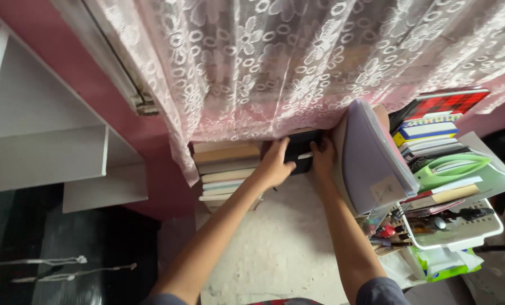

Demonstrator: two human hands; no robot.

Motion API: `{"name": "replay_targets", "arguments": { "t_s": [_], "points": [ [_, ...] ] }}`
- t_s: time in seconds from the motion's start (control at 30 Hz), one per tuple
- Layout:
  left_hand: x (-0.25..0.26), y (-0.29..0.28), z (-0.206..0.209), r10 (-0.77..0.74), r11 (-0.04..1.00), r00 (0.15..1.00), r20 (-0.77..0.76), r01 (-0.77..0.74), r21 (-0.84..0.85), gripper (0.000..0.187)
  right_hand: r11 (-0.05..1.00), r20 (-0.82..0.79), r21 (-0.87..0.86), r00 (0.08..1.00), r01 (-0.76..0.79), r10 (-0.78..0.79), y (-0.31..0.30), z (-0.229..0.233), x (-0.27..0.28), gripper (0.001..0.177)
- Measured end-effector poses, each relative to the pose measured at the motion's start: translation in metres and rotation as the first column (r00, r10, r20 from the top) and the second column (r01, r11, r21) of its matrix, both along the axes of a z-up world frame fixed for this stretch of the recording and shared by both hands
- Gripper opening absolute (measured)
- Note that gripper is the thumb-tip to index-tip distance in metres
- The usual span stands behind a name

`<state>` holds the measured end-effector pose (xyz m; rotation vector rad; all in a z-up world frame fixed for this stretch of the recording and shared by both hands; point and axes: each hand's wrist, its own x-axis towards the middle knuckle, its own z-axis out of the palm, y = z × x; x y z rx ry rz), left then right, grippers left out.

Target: The person organizes a desk by placing folders into a beige file holder, arranging a spray bottle and pen holder, wiping the desk surface with a tissue, adjusting curtains, and stacking books on the desk.

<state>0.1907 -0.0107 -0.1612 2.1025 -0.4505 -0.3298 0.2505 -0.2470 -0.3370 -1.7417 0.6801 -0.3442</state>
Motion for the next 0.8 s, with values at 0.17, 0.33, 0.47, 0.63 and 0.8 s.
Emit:
{"name": "replay_targets", "arguments": {
  "t_s": [0.17,0.33,0.47,0.63,0.8],
  "points": [
    [-0.077,0.084,0.042,0.063,0.853,0.997,0.034,-0.036,-0.521,0.041,0.981,0.195,-0.185,0.976,-0.056,0.093,0.056,0.093,-0.065,0.068],
    [-0.064,0.173,-0.058,0.418,0.788,0.909,0.000,-0.363,-0.497,0.027,0.899,0.481,-0.424,0.815,-0.107,0.324,0.116,0.149,-0.114,0.055],
    [-0.079,0.208,-0.084,0.510,0.858,0.854,0.107,-0.495,-0.139,0.046,0.823,0.408,-0.437,0.737,-0.361,0.540,0.182,0.162,-0.162,0.089],
    [-0.098,0.202,-0.106,0.477,0.834,0.869,-0.133,-0.495,-0.244,0.075,0.874,0.286,-0.316,0.842,-0.368,0.458,0.199,0.112,-0.185,0.114],
    [-0.100,0.183,-0.140,0.528,0.825,0.834,-0.162,-0.548,-0.137,0.084,0.912,0.137,-0.163,0.907,-0.377,0.399,0.195,0.091,-0.187,0.109]
  ]
}}
